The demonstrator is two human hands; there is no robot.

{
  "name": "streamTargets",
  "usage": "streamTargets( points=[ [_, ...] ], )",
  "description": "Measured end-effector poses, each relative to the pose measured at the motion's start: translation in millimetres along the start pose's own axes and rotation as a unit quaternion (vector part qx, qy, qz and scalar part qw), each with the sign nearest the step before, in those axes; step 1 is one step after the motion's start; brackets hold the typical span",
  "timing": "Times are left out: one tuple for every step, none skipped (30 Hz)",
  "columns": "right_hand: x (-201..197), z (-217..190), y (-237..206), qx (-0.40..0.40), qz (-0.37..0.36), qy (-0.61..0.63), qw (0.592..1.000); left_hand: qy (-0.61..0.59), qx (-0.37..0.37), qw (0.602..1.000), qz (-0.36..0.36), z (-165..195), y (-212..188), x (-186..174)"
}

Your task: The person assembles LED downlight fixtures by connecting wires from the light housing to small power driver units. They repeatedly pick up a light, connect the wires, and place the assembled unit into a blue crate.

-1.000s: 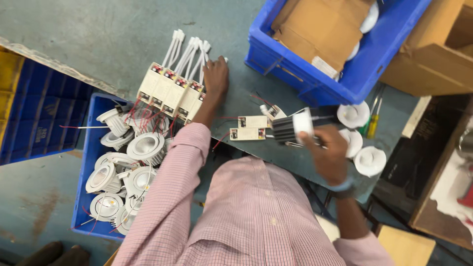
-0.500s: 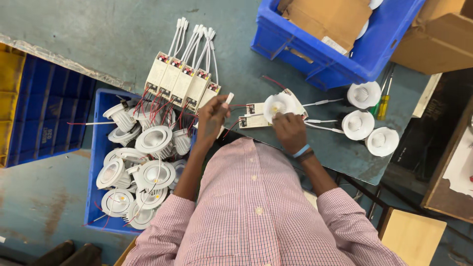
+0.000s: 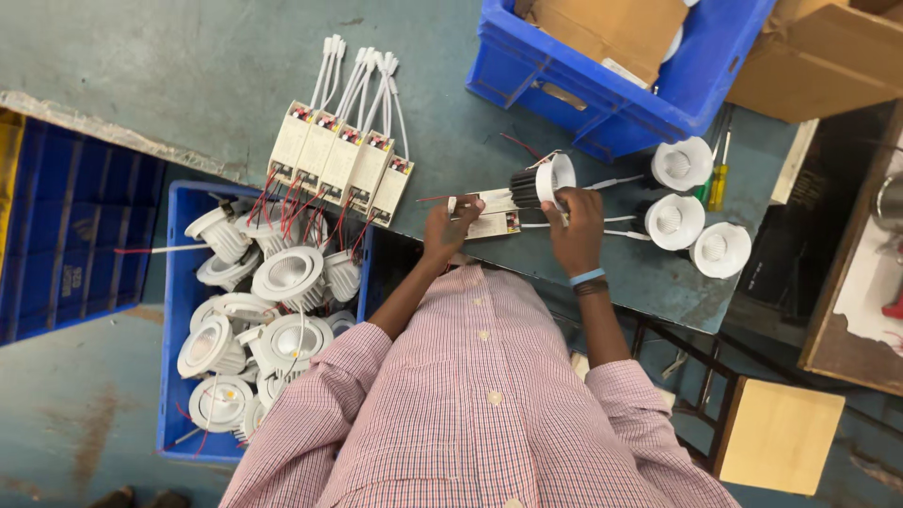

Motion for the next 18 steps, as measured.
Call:
streamTargets(
  points=[
    [-7, -11, -1, -0.034, 0.030, -0.048, 0.998, 0.016, -0.005, 1.000, 0.007, 1, -1, 0],
    [-11, -24, -3, -0.068, 0.059, -0.095, 0.991, -0.018, 0.009, 1.000, 0.001, 2, -2, 0],
    [-8, -32, -5, -0.081, 0.058, -0.073, 0.992, -0.054, 0.022, 0.998, -0.003, 2, -2, -1],
    [-4, -41, -8, -0.093, 0.057, -0.049, 0.993, -0.089, 0.034, 0.995, -0.006, 1, -2, -4],
    [3, -48, -11, -0.104, 0.055, -0.023, 0.993, -0.122, 0.055, 0.991, -0.020, 1, -2, -6],
    [20, -46, -11, -0.056, 0.006, 0.047, 0.997, -0.156, 0.075, 0.984, -0.034, -1, -3, -9],
    [40, -43, -13, -0.009, -0.043, 0.119, 0.992, -0.188, 0.096, 0.976, -0.047, -2, -3, -12],
    [59, -39, -14, 0.037, -0.092, 0.190, 0.977, -0.218, 0.086, 0.969, -0.070, -7, -3, -13],
    [66, -41, -11, -0.004, -0.084, 0.180, 0.980, -0.248, 0.077, 0.961, -0.091, -12, -5, -14],
    [74, -43, -8, -0.046, -0.077, 0.170, 0.981, -0.278, 0.069, 0.951, -0.112, -17, -7, -17],
    [80, -43, -5, -0.089, -0.070, 0.161, 0.980, -0.275, 0.075, 0.954, -0.097, -19, -9, -23],
    [90, -34, -4, -0.043, -0.087, 0.215, 0.972, -0.272, 0.080, 0.956, -0.082, -23, -12, -29],
    [98, -25, -3, 0.003, -0.106, 0.268, 0.958, -0.269, 0.085, 0.957, -0.066, -27, -15, -35],
    [105, -18, -2, 0.047, -0.124, 0.319, 0.938, -0.292, 0.092, 0.947, -0.094, -27, -18, -37],
    [107, -13, -1, 0.072, -0.136, 0.320, 0.935, -0.315, 0.100, 0.936, -0.123, -27, -21, -38],
    [109, -9, 0, 0.096, -0.148, 0.319, 0.931, -0.338, 0.108, 0.922, -0.152, -25, -24, -38],
    [110, -5, 0, 0.120, -0.160, 0.318, 0.927, -0.255, 0.113, 0.952, -0.123, -25, -24, -39],
    [108, -7, 2, 0.082, -0.166, 0.298, 0.937, -0.169, 0.119, 0.974, -0.093, -24, -22, -39]
  ],
)
Point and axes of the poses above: each hand's wrist, its own y-axis towards the middle knuckle, its own x-axis out of the palm, z = x × y, the point moved 7 cm from there along y, towards the middle knuckle, and after that the axes turned 9 degrees about -x, right-handed, at the moved point
